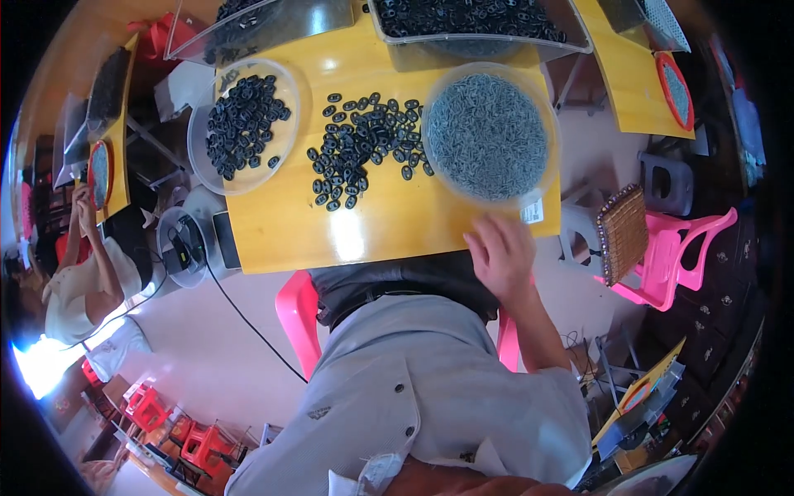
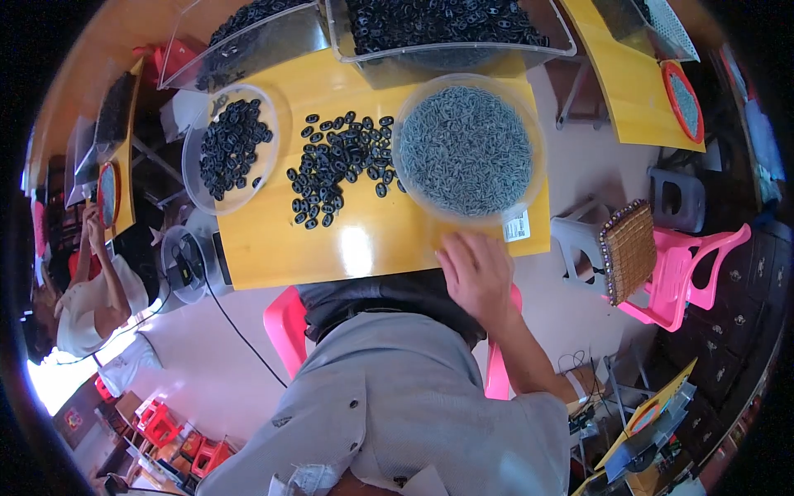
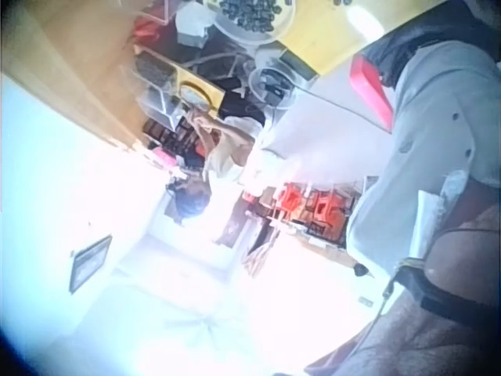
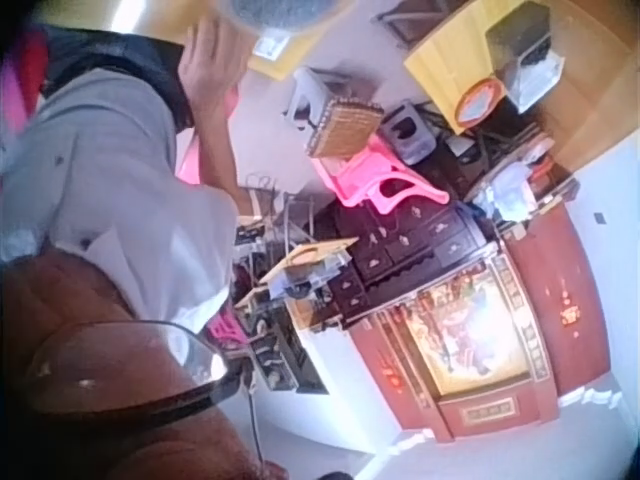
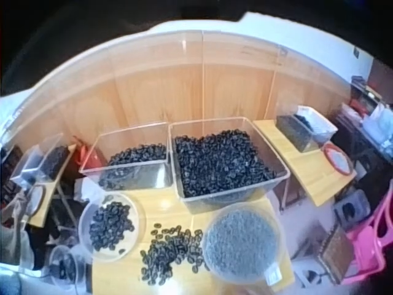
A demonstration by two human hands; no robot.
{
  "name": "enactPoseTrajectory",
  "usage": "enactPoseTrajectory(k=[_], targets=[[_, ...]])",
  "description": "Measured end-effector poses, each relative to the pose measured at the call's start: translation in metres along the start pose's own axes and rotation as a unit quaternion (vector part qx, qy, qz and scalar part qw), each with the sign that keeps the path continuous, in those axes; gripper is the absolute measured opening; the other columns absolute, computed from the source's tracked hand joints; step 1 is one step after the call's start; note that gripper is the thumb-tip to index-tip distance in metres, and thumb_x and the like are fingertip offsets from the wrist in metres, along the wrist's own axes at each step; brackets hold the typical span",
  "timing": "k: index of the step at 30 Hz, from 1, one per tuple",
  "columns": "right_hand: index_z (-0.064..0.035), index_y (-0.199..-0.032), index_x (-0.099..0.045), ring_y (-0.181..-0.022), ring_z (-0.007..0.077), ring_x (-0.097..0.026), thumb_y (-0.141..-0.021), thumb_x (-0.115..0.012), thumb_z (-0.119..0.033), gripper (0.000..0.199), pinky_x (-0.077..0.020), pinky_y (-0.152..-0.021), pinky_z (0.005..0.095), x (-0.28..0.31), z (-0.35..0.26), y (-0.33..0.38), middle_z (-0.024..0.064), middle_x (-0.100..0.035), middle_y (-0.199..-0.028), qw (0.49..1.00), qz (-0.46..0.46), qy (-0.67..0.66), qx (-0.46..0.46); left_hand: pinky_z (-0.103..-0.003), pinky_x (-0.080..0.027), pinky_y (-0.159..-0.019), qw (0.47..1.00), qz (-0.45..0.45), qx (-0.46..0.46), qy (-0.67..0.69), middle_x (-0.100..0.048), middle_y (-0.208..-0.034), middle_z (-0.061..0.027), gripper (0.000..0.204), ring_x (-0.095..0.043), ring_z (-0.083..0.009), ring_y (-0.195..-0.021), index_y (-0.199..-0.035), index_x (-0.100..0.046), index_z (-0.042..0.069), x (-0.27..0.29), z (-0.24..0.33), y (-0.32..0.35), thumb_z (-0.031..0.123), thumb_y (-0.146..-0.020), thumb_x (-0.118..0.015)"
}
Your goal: The person assembles components by picking up plastic parts and small pins from the table and fitting the pins into the plastic parts by hand.
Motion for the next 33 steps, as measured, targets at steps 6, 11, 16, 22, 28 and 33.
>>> enactPoseTrajectory(k=[6, 11, 16, 22, 28, 33], targets=[[-0.0073, -0.093, -0.069, -0.076, 0.0272, -0.059, -0.069, -0.079, -0.006, 0.026, -0.0481, -0.064, 0.0369, -0.015, 0.025, -0.023, 0.0071, -0.062, -0.087, 0.997, -0.016, 0.063, -0.032, -0.030, -0.046, -0.065, 1.000, 0.004, 0.004, 0.005, -0.062, -0.081, -0.0053, 0.027, -0.057, -0.0134, -0.074, -0.102, -0.063, 0.001, 0.004, 0.000, -0.004, 0.027, -0.098, -0.054], [-0.0084, -0.089, -0.068, -0.072, 0.0226, -0.058, -0.070, -0.078, -0.008, 0.022, -0.0468, -0.062, 0.0346, -0.006, 0.024, -0.016, 0.0045, -0.060, -0.083, 0.995, -0.002, 0.102, 0.010, -0.030, -0.046, -0.066, 1.000, 0.008, 0.015, 0.006, -0.062, -0.082, -0.0053, 0.027, -0.058, -0.0135, -0.074, -0.102, -0.062, 0.001, 0.010, -0.002, -0.004, 0.027, -0.098, -0.054], [-0.0083, -0.091, -0.069, -0.077, 0.0231, -0.060, -0.070, -0.078, -0.007, 0.023, -0.0485, -0.065, 0.0352, 0.008, 0.042, -0.001, 0.0050, -0.063, -0.089, 0.990, -0.008, 0.137, -0.010, -0.030, -0.046, -0.066, 1.000, 0.000, 0.026, 0.003, -0.062, -0.082, -0.0052, 0.027, -0.058, -0.0137, -0.075, -0.102, -0.062, 0.001, 0.011, 0.003, -0.008, 0.027, -0.098, -0.055], [-0.0065, -0.102, -0.067, -0.094, 0.0301, -0.062, -0.069, -0.079, -0.009, 0.035, -0.0502, -0.079, 0.0408, -0.001, 0.010, -0.006, 0.0103, -0.062, -0.106, 0.998, -0.048, 0.041, -0.031, -0.030, -0.047, -0.066, 0.999, 0.005, 0.038, 0.005, -0.062, -0.083, -0.0051, 0.027, -0.058, -0.0138, -0.075, -0.103, -0.062, 0.002, 0.012, 0.002, -0.006, 0.027, -0.098, -0.055], [0.0000, -0.137, -0.044, -0.131, 0.0448, -0.040, -0.073, -0.080, -0.023, 0.077, -0.0368, -0.108, 0.0479, -0.079, -0.052, -0.073, 0.0281, -0.040, -0.141, 0.988, -0.094, -0.120, 0.011, -0.031, -0.047, -0.067, 0.999, 0.012, 0.042, -0.005, -0.062, -0.083, -0.0050, 0.026, -0.058, -0.0140, -0.075, -0.103, -0.062, 0.002, 0.026, 0.010, -0.005, 0.026, -0.097, -0.055], [0.0054, -0.138, -0.040, -0.135, 0.0491, -0.032, -0.077, -0.077, -0.031, 0.081, -0.0280, -0.110, 0.0584, -0.119, -0.024, -0.122, 0.0333, -0.035, -0.143, 0.997, -0.027, -0.020, -0.063, -0.031, -0.047, -0.067, 0.999, 0.017, 0.043, -0.010, -0.063, -0.084, -0.0050, 0.026, -0.059, -0.0141, -0.075, -0.104, -0.062, 0.002, 0.037, 0.019, -0.005, 0.026, -0.097, -0.055]])
Point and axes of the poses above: each hand's wrist, its own y-axis away from the middle knuckle, its own x-axis out of the back of the hand, z = x × y, the point moved 8 cm from there along -y, towards the middle knuckle
